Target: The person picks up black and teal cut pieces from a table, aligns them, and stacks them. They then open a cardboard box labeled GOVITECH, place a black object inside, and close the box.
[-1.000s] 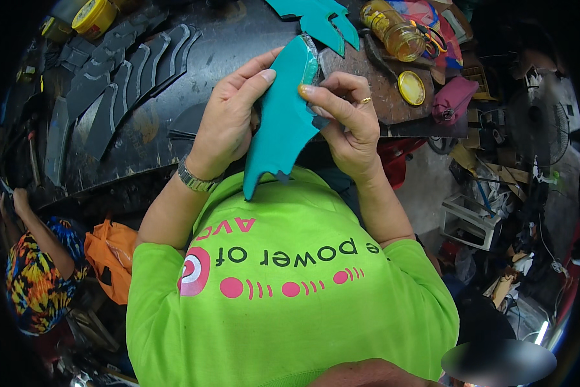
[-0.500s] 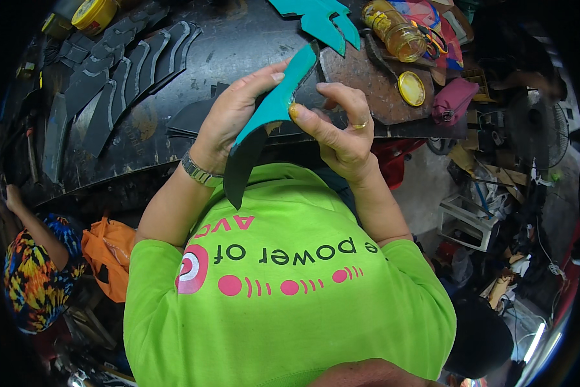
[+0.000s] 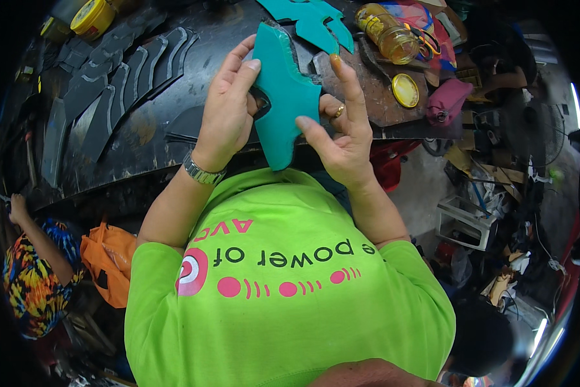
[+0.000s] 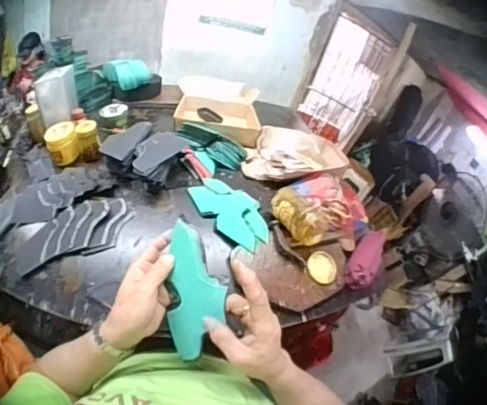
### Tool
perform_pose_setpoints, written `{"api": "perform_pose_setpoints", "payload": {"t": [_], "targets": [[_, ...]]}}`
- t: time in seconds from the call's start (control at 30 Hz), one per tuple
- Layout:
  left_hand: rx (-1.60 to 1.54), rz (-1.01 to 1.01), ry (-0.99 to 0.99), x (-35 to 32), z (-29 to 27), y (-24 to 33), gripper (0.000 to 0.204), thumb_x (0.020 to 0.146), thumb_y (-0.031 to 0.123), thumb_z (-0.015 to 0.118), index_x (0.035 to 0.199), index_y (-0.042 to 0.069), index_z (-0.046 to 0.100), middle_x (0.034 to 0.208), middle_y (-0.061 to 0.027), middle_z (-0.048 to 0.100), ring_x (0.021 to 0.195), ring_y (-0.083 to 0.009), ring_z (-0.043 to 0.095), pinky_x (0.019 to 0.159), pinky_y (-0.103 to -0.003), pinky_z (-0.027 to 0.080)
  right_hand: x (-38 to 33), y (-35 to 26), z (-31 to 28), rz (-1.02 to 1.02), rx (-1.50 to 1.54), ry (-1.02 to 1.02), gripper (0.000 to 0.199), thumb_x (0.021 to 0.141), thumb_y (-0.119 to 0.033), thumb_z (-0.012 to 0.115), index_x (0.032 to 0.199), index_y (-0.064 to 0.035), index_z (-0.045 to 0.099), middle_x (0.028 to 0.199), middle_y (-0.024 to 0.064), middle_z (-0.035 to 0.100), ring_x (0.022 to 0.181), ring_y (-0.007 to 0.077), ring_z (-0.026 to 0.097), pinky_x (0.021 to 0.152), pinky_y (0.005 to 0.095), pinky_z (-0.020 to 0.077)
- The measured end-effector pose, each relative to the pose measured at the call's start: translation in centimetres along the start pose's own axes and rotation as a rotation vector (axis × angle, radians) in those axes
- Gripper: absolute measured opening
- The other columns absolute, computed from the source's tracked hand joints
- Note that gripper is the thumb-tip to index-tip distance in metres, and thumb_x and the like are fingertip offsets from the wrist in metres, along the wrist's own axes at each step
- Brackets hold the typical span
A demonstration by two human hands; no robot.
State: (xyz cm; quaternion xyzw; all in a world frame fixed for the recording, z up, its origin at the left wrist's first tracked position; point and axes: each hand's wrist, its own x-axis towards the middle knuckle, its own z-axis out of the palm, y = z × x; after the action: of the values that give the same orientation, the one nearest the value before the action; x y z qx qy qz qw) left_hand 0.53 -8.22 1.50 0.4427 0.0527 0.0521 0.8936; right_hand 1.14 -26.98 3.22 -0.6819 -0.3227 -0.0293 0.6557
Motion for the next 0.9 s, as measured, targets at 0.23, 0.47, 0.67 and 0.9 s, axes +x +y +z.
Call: {"api": "perform_pose_setpoints", "payload": {"t": [0.23, 0.47, 0.67, 0.9], "targets": [[0.249, -0.319, -0.404, -2.1, 0.0, 0.9, 0.035, 0.096, 0.014, 0.068, 0.127, 0.0, 0.06, 0.112, -0.003, 0.068, 0.098, -0.0072, 0.063, 0.081, -0.025, 0.053, 1.0, -0.2, -2.1, 0.191, 0.26, 0.121, 0.084, 0.089, 0.007, 0.065, 0.158, -0.0066, 0.019, 0.115, 0.0064, 0.062, 0.08, 0.0082, 0.059, 0.063, 0.0215, 0.049], [0.048, -0.296, -0.231, -1.9, -0.8, 0.5, 0.029, 0.096, 0.007, 0.065, 0.125, 0.004, 0.058, 0.106, -0.0038, 0.071, 0.085, -0.0096, 0.07, 0.071, -0.023, 0.056, 2.4, 2.8, -10.3, 0.257, -0.935, 0.418, 0.043, 0.088, -0.012, 0.067, 0.131, -0.0122, 0.065, 0.092, 0.011, 0.061, 0.078, 0.024, 0.061, 0.073, 0.0345, 0.0506], [0.002, -0.254, -0.202, -2.1, 0.0, -0.5, 0.035, 0.095, 0.005, 0.065, 0.128, 0.001, 0.054, 0.115, -0.0084, 0.069, 0.098, -0.0159, 0.07, 0.085, -0.033, 0.059, 2.3, 6.6, -12.5, 0.282, -1.318, 0.23, 0.051, 0.083, -0.014, 0.059, 0.133, -0.0172, 0.063, 0.107, 0.017, 0.057, 0.097, 0.0353, 0.059, 0.084, 0.0502, 0.0484], [-0.002, -0.246, -0.228, -2.0, 0.3, -1.1, 0.033, 0.097, 0.007, 0.063, 0.129, 0.001, 0.054, 0.117, -0.0084, 0.068, 0.099, -0.0161, 0.069, 0.086, -0.034, 0.059, 2.9, 5.2, -11.0, 0.28, -1.282, 0.298, 0.043, 0.08, -0.011, 0.059, 0.122, -0.0136, 0.069, 0.106, 0.0157, 0.058, 0.1, 0.0345, 0.058, 0.086, 0.0477, 0.0477]]}}
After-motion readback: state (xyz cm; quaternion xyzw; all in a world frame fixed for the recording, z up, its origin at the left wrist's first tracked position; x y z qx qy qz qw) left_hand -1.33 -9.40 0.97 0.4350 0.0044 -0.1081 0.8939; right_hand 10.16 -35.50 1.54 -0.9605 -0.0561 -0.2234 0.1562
